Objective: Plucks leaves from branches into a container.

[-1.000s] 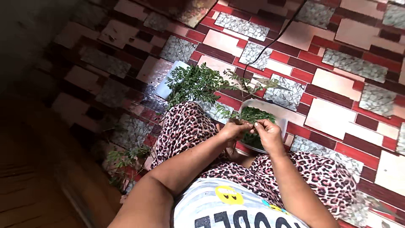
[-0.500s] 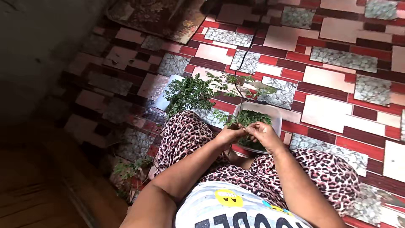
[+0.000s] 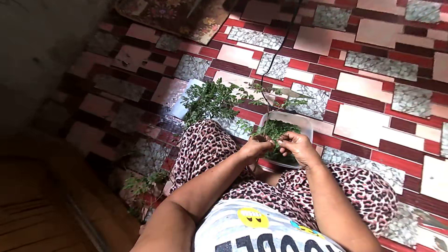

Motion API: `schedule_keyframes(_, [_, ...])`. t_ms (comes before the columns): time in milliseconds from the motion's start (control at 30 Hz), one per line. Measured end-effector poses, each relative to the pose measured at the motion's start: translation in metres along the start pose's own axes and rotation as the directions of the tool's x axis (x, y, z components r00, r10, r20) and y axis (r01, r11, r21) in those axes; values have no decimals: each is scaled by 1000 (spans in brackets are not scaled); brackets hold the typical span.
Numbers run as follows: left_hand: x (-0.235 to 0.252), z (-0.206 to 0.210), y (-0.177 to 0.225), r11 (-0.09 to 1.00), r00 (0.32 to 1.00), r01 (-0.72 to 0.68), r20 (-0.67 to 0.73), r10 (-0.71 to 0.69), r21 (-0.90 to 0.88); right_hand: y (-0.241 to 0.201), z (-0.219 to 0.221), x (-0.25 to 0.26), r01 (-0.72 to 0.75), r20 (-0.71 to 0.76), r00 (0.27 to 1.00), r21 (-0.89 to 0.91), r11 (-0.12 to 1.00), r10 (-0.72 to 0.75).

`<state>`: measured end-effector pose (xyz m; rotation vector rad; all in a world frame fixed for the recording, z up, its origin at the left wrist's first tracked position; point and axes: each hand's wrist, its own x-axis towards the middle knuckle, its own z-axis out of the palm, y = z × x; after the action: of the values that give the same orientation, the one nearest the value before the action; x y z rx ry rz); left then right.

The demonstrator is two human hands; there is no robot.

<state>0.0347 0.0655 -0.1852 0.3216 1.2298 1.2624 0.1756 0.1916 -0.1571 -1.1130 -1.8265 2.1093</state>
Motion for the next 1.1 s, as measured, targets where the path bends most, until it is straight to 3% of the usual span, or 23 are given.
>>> schedule_keyframes(367, [1, -1, -1, 999, 999, 22, 40, -21, -31, -3, -6, 0, -22, -66, 998, 35, 999, 25])
schedule_keyframes(533, [1, -1, -1, 1000, 999, 22, 33, -22, -14, 3, -17, 2, 106, -49, 991, -268, 958, -123])
schedule_keyframes(733, [0, 1, -1, 999, 999, 32, 22, -32, 1, 9, -8, 2, 158, -11, 986, -258, 953, -166])
schedule_keyframes(1100, [-4, 0, 1, 999, 1000, -1, -26, 2, 53, -1, -18, -8, 169, -84, 970, -440, 882, -228])
